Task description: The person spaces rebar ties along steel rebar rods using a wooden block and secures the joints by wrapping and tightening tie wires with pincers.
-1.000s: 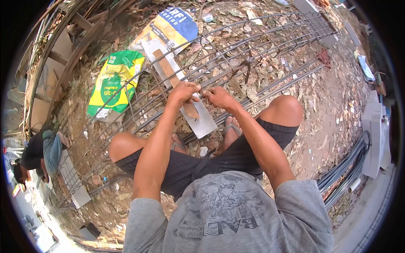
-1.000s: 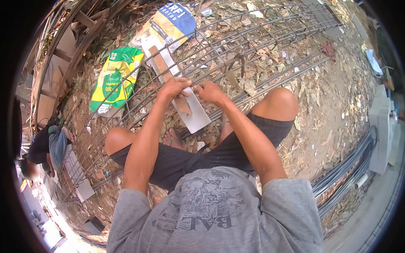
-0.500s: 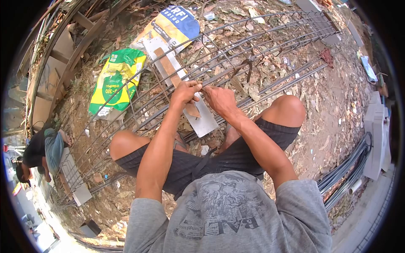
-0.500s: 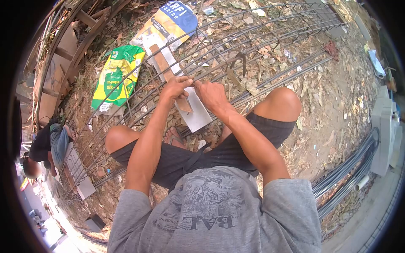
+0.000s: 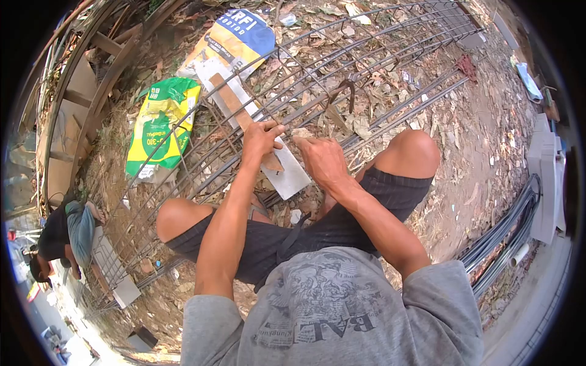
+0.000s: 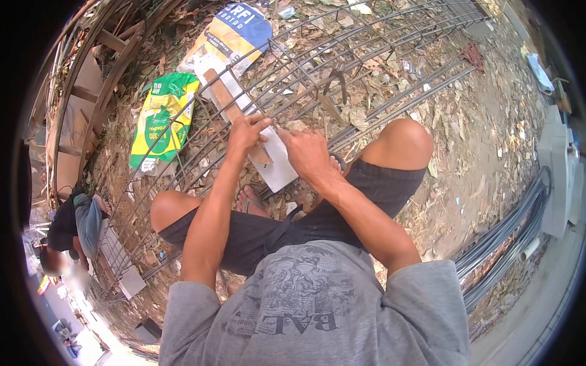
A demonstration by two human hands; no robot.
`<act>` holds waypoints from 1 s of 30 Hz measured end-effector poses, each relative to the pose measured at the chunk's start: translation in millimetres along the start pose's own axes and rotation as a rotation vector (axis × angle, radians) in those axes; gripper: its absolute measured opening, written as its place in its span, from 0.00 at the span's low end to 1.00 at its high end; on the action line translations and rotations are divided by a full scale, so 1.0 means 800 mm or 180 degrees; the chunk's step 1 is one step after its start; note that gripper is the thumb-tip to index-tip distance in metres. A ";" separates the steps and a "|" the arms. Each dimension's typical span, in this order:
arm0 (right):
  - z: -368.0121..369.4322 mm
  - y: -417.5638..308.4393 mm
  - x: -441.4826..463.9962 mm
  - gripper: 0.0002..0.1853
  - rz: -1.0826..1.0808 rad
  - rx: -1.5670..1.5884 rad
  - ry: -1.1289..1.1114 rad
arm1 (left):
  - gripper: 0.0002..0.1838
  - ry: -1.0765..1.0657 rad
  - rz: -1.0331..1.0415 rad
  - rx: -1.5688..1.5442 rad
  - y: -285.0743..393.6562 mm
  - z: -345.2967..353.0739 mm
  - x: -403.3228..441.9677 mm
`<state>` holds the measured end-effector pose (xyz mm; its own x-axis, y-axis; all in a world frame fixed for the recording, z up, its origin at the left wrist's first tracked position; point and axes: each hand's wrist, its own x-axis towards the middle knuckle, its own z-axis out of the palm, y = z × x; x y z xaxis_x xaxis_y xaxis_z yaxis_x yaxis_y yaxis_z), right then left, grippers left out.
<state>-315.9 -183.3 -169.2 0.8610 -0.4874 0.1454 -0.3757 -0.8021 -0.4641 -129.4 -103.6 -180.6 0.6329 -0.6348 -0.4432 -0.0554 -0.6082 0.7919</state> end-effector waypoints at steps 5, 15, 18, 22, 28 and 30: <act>0.002 -0.007 -0.003 0.27 0.0423 0.0116 -0.1072 | 0.22 0.0122 0.0033 0.0169 0.003 0.004 -0.004; 0.077 0.028 0.029 0.29 0.0125 0.0468 -0.1248 | 0.20 0.0384 0.0194 0.0210 0.005 0.017 -0.010; 0.108 0.029 0.036 0.29 0.0114 0.0392 -0.0765 | 0.21 0.0294 0.0169 0.0167 0.002 0.009 -0.002; 0.090 0.014 0.042 0.26 0.0251 0.0086 -0.1005 | 0.20 0.0061 0.0041 0.0479 0.019 -0.009 0.000; 0.108 0.020 0.043 0.24 0.0330 0.0193 -0.0869 | 0.17 -0.0098 -0.0097 0.0974 0.033 -0.018 0.006; 0.111 0.016 0.043 0.25 0.0341 0.0138 -0.0868 | 0.19 -0.0370 -0.0129 0.0949 0.032 -0.021 0.013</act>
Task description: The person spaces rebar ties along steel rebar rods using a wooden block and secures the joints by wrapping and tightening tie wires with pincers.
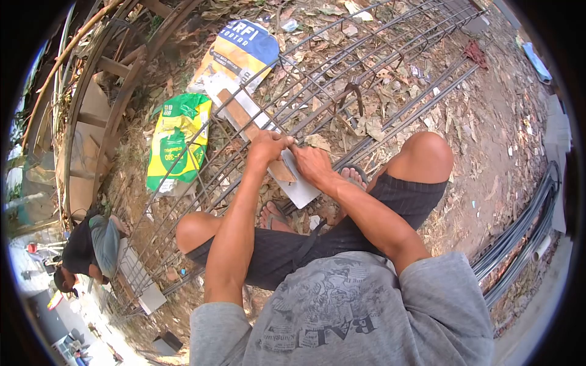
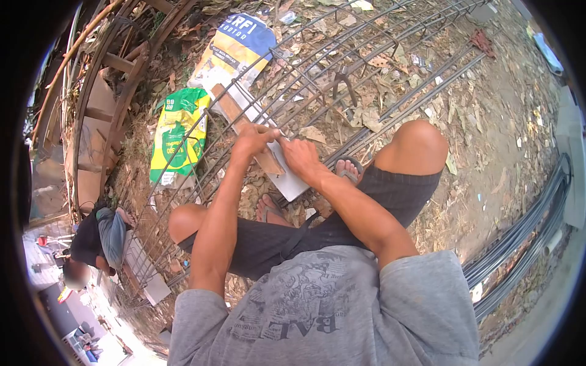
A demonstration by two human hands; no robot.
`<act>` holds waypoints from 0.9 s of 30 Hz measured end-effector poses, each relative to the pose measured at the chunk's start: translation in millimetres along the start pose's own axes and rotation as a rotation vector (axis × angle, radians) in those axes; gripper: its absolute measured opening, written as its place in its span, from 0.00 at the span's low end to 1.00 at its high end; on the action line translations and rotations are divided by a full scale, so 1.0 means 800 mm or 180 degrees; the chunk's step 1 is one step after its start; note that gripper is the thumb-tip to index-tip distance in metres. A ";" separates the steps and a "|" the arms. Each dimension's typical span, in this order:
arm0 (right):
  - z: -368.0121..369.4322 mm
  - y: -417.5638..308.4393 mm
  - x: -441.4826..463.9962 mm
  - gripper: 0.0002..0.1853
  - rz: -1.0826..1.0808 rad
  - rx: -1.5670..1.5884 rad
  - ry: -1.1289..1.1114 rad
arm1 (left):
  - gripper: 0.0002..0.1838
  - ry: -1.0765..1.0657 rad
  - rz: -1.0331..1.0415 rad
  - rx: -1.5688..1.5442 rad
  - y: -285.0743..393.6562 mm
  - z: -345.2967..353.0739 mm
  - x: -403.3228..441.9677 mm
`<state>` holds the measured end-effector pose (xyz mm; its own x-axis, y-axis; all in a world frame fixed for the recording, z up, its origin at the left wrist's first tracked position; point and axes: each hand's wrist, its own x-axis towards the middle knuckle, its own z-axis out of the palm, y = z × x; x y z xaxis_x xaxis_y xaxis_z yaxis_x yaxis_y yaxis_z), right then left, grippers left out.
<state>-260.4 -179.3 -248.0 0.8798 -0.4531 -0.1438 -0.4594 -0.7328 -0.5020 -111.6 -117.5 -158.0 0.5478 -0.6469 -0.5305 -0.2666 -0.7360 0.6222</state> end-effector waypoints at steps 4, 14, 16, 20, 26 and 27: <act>0.008 0.007 0.003 0.33 -0.0076 0.0015 -0.0095 | 0.21 -0.0467 -0.0168 -0.0559 -0.019 0.000 0.011; -0.068 -0.023 -0.094 0.33 0.0571 0.0616 -0.0290 | 0.16 0.0162 -0.0085 -0.1056 -0.024 0.027 0.006; -0.040 -0.008 -0.097 0.27 0.0491 0.1034 0.0186 | 0.20 -0.0032 -0.0239 -0.1075 -0.033 0.027 0.016; -0.010 -0.011 -0.058 0.19 0.0981 0.2757 0.0251 | 0.21 -0.0107 -0.0308 -0.1351 -0.030 0.024 0.012; -0.004 -0.028 -0.016 0.14 0.1573 0.3905 -0.0040 | 0.23 0.0301 -0.0193 -0.1403 -0.029 0.038 0.009; -0.003 -0.024 -0.016 0.14 0.1470 0.3807 0.0143 | 0.22 0.0375 -0.0157 -0.1441 -0.027 0.037 0.005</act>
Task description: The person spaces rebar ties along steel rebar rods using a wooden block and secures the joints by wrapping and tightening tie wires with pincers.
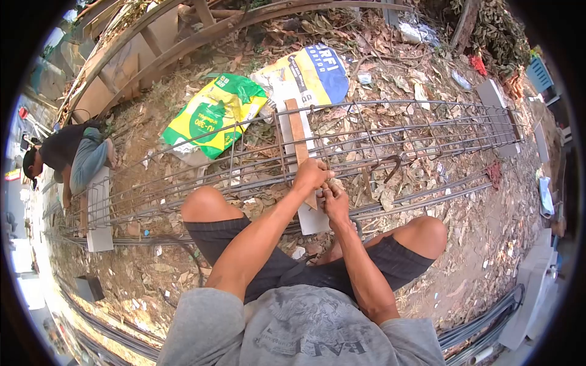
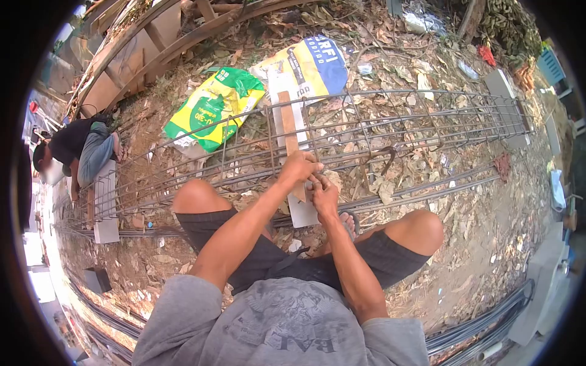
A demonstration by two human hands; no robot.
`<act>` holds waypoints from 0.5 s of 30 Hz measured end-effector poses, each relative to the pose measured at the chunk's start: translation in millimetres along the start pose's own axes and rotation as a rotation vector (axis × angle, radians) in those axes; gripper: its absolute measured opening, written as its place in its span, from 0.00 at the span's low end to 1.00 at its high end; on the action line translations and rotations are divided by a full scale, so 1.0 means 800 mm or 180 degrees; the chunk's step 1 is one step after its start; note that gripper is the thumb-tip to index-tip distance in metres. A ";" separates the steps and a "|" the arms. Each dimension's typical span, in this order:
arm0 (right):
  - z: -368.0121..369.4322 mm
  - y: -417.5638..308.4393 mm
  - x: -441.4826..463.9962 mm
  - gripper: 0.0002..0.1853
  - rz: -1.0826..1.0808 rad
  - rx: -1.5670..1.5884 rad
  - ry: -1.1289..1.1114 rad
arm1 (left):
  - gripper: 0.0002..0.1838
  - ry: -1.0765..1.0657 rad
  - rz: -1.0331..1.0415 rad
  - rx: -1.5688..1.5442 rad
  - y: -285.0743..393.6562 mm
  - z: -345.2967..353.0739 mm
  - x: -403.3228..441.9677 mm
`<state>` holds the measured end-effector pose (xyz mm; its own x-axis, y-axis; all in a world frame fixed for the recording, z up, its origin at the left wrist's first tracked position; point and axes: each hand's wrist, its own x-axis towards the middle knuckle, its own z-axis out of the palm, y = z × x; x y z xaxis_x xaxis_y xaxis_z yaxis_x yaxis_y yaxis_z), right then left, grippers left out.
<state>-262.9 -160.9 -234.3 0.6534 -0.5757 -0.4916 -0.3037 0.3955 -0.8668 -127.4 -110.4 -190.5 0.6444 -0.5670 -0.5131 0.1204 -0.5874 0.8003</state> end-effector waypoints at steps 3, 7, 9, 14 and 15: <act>-0.012 0.021 0.005 0.15 -0.0459 -0.0446 0.0278 | 0.19 0.0313 0.0282 0.0133 -0.001 0.006 -0.013; -0.023 0.037 -0.009 0.16 -0.1004 -0.1775 0.0435 | 0.16 0.0705 0.0677 0.0399 -0.003 0.009 -0.024; -0.040 0.066 -0.004 0.17 -0.1840 -0.2461 0.0545 | 0.16 0.0822 0.0831 0.0537 -0.015 0.013 -0.018; -0.014 0.004 -0.014 0.17 -0.0139 -0.0570 -0.0093 | 0.15 0.1196 0.1105 0.0693 -0.026 0.016 -0.013; -0.007 -0.008 -0.011 0.16 -0.0209 -0.0399 -0.0070 | 0.15 0.1155 0.0994 0.0582 -0.023 0.016 -0.016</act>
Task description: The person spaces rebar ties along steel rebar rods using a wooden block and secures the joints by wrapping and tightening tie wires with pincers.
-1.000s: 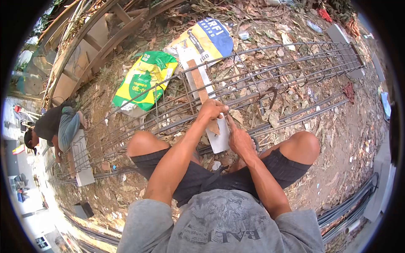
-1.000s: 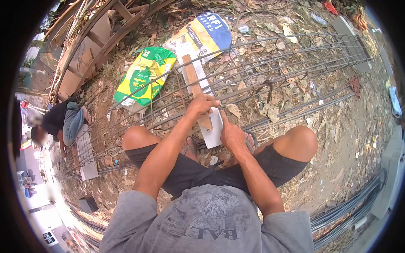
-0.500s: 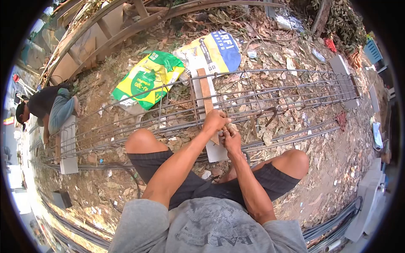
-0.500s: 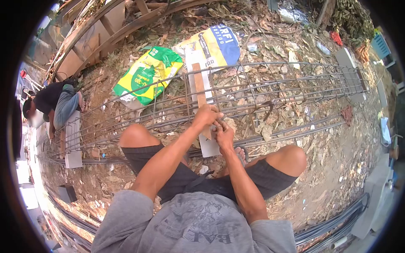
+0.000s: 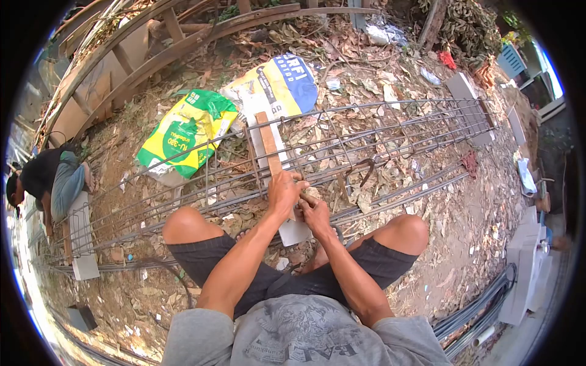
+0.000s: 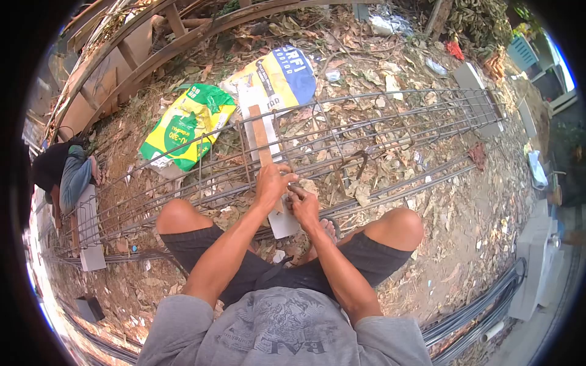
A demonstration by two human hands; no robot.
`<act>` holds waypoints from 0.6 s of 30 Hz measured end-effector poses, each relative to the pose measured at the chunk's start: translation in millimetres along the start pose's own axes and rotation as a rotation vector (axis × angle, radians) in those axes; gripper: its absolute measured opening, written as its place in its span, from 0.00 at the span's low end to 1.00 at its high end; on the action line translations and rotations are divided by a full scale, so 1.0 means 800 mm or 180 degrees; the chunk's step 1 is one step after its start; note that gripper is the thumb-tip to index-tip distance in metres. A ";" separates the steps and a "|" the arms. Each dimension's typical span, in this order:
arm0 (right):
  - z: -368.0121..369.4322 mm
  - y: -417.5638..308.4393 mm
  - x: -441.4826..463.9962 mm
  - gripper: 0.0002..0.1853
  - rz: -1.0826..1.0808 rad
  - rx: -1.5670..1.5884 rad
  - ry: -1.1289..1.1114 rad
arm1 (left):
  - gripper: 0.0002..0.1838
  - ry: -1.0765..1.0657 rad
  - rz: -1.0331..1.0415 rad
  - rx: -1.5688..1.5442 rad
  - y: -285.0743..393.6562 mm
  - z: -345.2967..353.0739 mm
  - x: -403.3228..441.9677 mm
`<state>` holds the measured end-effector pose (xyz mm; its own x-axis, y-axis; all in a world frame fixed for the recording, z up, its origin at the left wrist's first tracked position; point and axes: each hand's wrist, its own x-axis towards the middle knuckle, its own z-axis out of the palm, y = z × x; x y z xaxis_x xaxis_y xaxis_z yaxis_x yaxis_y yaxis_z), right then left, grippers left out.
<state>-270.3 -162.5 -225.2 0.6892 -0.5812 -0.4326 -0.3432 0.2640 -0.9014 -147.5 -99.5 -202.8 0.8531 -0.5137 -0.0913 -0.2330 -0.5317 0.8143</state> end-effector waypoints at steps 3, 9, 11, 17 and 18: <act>-0.013 -0.007 0.019 0.17 -0.1060 -0.2106 0.0093 | 0.15 -0.0030 0.0162 0.0113 0.005 -0.007 -0.002; -0.031 -0.148 -0.004 0.13 -0.1366 -0.2382 0.0434 | 0.12 0.0047 0.0478 -0.0058 0.030 -0.014 -0.019; -0.006 -0.171 0.035 0.13 -0.1690 -0.2481 0.0269 | 0.11 0.0152 0.0685 0.0031 0.022 -0.012 -0.025; 0.080 -0.116 0.173 0.07 -0.2227 -0.4638 -0.0242 | 0.12 0.0519 0.0788 0.0555 0.020 -0.004 -0.029; 0.092 -0.115 0.184 0.07 -0.2197 -0.4832 -0.0295 | 0.13 0.0509 0.0779 0.0494 0.019 -0.004 -0.027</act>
<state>-90.2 -216.2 -207.1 0.9783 -0.2037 -0.0376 -0.2065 -0.9733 -0.1002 -167.8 -94.5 -186.4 0.8227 -0.5331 0.1975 -0.4979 -0.5081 0.7028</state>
